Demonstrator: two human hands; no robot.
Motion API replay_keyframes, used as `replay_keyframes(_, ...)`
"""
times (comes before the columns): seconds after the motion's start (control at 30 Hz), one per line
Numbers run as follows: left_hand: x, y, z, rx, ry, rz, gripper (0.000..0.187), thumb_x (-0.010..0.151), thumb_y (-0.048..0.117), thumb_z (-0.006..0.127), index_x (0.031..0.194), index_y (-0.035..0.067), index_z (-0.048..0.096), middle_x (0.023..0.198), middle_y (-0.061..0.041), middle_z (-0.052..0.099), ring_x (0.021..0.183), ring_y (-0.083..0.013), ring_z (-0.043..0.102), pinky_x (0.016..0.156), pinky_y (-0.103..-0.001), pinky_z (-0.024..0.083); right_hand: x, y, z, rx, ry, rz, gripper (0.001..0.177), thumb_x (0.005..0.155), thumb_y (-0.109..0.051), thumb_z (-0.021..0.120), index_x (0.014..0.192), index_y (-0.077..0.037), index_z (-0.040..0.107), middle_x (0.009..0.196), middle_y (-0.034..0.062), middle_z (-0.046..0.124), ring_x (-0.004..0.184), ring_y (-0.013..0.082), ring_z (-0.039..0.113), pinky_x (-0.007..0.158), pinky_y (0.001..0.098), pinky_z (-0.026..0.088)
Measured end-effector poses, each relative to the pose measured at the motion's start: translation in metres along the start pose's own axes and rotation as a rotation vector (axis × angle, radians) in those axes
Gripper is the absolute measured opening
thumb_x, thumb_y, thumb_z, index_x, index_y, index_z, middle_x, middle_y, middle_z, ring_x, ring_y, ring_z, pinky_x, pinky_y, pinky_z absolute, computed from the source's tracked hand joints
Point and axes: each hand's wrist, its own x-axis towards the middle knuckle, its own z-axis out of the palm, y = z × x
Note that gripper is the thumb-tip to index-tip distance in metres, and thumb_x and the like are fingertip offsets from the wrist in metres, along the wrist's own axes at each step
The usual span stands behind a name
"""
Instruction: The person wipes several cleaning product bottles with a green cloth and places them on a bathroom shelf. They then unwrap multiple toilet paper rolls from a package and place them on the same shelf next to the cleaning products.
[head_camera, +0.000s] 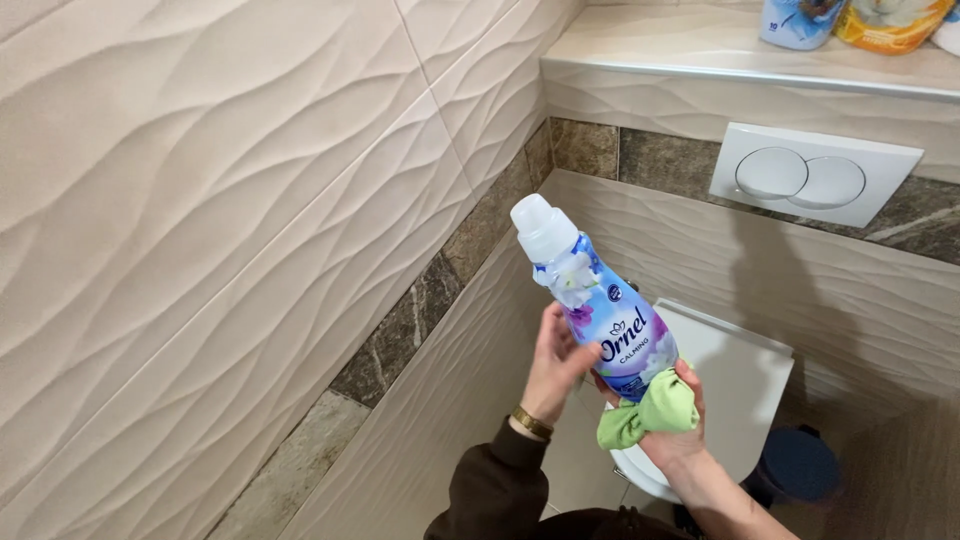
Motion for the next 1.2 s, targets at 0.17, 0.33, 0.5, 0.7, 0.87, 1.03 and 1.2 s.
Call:
replay_keyframes(0.17, 0.008, 0.006, 0.027, 0.168, 0.079, -0.076, 0.096, 0.063, 0.026, 0.097, 0.143, 0.013, 0.045, 0.122, -0.018, 0.064, 0.114, -0.0294, 0.062, 0.098, -0.049, 0.051, 0.015, -0.017, 0.000, -0.060, 0.051, -0.027, 0.058, 0.088, -0.032, 0.063, 0.140, -0.007, 0.059, 0.127, 0.0143, 0.068, 0.112, 0.0278, 0.065, 0.100, 0.0446, 0.051)
replay_keyframes(0.33, 0.029, 0.002, 0.039, 0.314, 0.250, -0.053, 0.080, 0.064, 0.042, 0.087, 0.129, 0.016, 0.050, 0.122, -0.003, 0.071, 0.108, -0.0149, 0.069, 0.096, -0.034, 0.056, 0.046, -0.049, -0.006, -0.145, 0.071, -0.045, 0.056, 0.092, -0.029, 0.060, 0.142, -0.005, 0.057, 0.130, 0.0159, 0.067, 0.113, 0.0272, 0.064, 0.100, 0.0442, 0.051)
replay_keyframes(0.5, 0.051, -0.018, 0.056, 0.614, 0.066, 0.049, 0.085, 0.067, 0.053, 0.081, 0.132, 0.015, 0.041, 0.124, -0.011, 0.068, 0.106, -0.0297, 0.072, 0.086, -0.044, 0.062, 0.111, -0.097, -0.031, -0.736, -0.216, -0.431, 0.023, 0.100, -0.024, 0.067, 0.106, -0.002, 0.071, 0.097, 0.0027, 0.070, 0.087, 0.0129, 0.064, 0.078, 0.0282, 0.055)
replay_keyframes(0.7, 0.057, -0.047, 0.072, 0.848, 0.024, -0.017, 0.097, 0.066, 0.053, 0.078, 0.143, 0.011, 0.035, 0.115, -0.020, 0.071, 0.099, -0.0478, 0.068, 0.081, -0.053, 0.052, 0.138, -0.154, 0.045, -0.622, -0.422, -0.357, 0.041, 0.095, -0.019, 0.064, 0.130, 0.001, 0.064, 0.120, 0.0143, 0.072, 0.106, 0.0266, 0.069, 0.091, 0.0388, 0.059)
replay_keyframes(0.87, 0.060, -0.027, 0.078, 0.853, 0.001, -0.118, 0.099, 0.066, 0.065, 0.071, 0.146, 0.020, 0.034, 0.122, -0.011, 0.071, 0.108, -0.0413, 0.067, 0.088, -0.047, 0.051, 0.131, -0.179, 0.095, -0.859, -0.458, -0.623, 0.043, 0.085, -0.013, 0.079, 0.123, -0.003, 0.063, 0.108, 0.0087, 0.073, 0.094, 0.0198, 0.071, 0.082, 0.0329, 0.061)
replay_keyframes(1.03, 0.075, -0.033, 0.073, 0.904, 0.050, -0.162, 0.096, 0.065, 0.062, 0.076, 0.143, 0.021, 0.037, 0.120, -0.010, 0.072, 0.104, -0.0389, 0.069, 0.084, -0.047, 0.053, 0.125, -0.181, 0.093, -1.145, -0.572, -1.263, 0.043, 0.082, 0.009, 0.071, 0.124, 0.012, 0.064, 0.140, 0.0291, 0.061, 0.134, 0.0413, 0.060, 0.113, 0.0444, 0.054)
replay_keyframes(1.2, 0.109, -0.044, 0.060, 0.879, 0.126, 0.023, 0.095, 0.064, 0.052, 0.085, 0.144, 0.026, 0.040, 0.123, -0.008, 0.073, 0.107, -0.0359, 0.072, 0.086, -0.049, 0.056, 0.130, -0.177, 0.040, -0.934, -0.411, -1.168, 0.022, 0.091, -0.006, 0.066, 0.112, 0.000, 0.065, 0.121, 0.0218, 0.067, 0.127, 0.0411, 0.066, 0.113, 0.0497, 0.052)
